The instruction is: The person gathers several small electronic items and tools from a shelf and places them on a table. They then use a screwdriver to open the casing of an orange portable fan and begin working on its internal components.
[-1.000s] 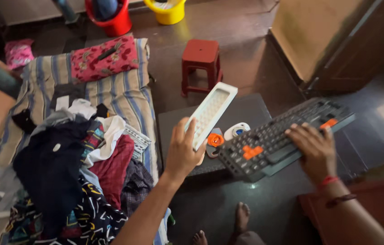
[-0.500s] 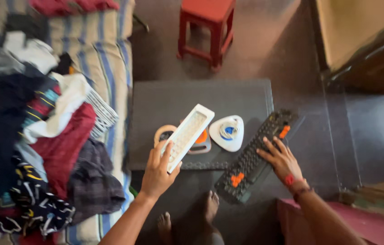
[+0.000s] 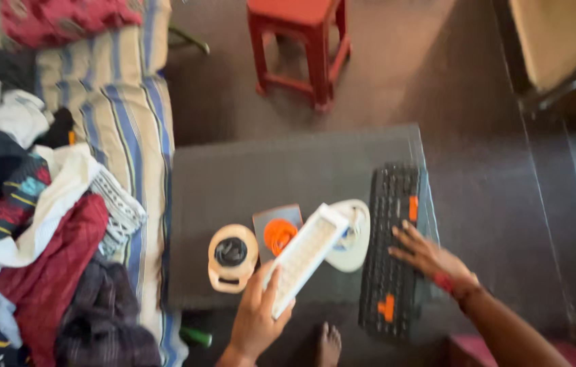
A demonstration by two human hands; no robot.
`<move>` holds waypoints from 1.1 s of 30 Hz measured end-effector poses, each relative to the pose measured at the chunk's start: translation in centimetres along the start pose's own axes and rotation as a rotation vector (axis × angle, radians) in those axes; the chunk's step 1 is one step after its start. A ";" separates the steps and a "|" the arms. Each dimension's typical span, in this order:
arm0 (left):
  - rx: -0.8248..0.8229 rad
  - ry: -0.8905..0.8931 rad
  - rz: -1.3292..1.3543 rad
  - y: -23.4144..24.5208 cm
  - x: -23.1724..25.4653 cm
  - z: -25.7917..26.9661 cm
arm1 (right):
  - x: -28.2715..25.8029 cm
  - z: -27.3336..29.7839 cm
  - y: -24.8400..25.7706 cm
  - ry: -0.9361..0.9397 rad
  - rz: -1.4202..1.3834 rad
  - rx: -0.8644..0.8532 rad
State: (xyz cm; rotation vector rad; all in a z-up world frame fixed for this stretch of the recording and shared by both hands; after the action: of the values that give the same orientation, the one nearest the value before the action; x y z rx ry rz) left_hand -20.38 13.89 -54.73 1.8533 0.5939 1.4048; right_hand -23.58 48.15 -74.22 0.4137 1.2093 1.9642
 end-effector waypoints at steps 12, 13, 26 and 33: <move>-0.122 -0.021 0.005 -2.9 -1.3 -3.2 | 2.4 -1.4 -1.9 -0.497 -0.842 0.215; -0.145 -0.045 -0.001 -2.9 -1.5 -3.8 | 2.2 -2.0 -1.6 -0.560 -1.166 0.262; -0.444 -0.385 -0.060 -6.2 -10.7 -16.1 | 4.0 -16.3 -0.2 -0.708 -1.994 0.280; -0.576 -0.365 -0.035 -13.4 -18.3 -22.9 | 7.6 -20.1 -7.4 -1.041 -1.813 0.194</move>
State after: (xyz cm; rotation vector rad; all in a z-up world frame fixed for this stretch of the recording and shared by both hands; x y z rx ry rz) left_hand -46.85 15.18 -73.12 1.5557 0.0249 1.0317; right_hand -37.71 43.48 -91.47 0.1786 0.5134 -0.0293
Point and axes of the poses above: each hand's wrist, its own z-axis away from the middle knuckle, its own y-axis out of the back of the hand, x = y × z, the point moved 9 cm from there along -z, towards the middle knuckle, and after that the axes turned 1 degree about -z, right-handed, at the moved point
